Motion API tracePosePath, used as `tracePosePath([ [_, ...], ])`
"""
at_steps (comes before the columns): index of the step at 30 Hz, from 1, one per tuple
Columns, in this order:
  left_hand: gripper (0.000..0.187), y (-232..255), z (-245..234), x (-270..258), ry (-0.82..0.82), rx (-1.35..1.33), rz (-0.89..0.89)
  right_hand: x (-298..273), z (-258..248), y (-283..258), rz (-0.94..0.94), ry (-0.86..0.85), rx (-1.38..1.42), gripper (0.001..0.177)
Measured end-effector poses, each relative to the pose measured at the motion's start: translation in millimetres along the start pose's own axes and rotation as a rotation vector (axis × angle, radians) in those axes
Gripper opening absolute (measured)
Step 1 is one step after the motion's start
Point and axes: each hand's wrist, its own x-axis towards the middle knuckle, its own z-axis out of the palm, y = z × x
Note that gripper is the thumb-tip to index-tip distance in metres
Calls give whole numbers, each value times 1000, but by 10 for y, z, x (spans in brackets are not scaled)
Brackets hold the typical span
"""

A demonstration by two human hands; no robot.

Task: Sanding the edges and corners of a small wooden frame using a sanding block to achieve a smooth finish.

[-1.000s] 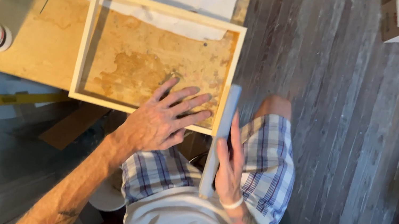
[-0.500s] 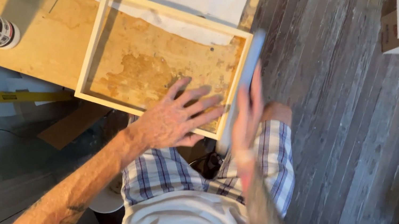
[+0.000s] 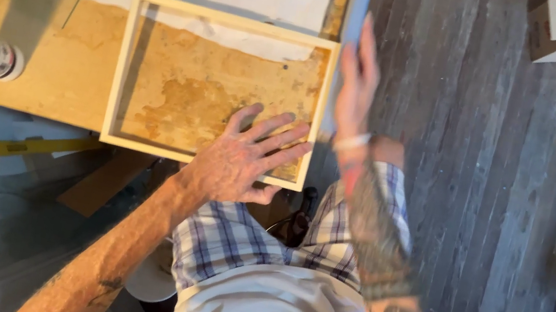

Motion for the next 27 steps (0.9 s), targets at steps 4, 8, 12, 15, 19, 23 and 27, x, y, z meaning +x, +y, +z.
tracePosePath([
  [4,74,10,45,10,-30,-32,-45,-1272,49,-1080,203,-57,-32,55],
  [8,71,25,4,35,-24,-24,-57,-1721,16,-1286,406,-4,-52,59],
  [12,69,21,19,53,-25,-46,-46,-668,-8,-568,82,-45,24,52],
  [15,66,29,-13,45,8,-24,-30,51,-4,3,5,-49,43,47],
  [19,64,-19,-6,88,27,-7,-16,-578,86,-718,54,-30,58,50],
  [23,67,91,5,41,-10,-19,-45,-1855,-26,-1266,382,-7,66,58],
  [27,68,32,41,47,-15,-20,-42,-1574,17,-1199,347,6,6,57],
])
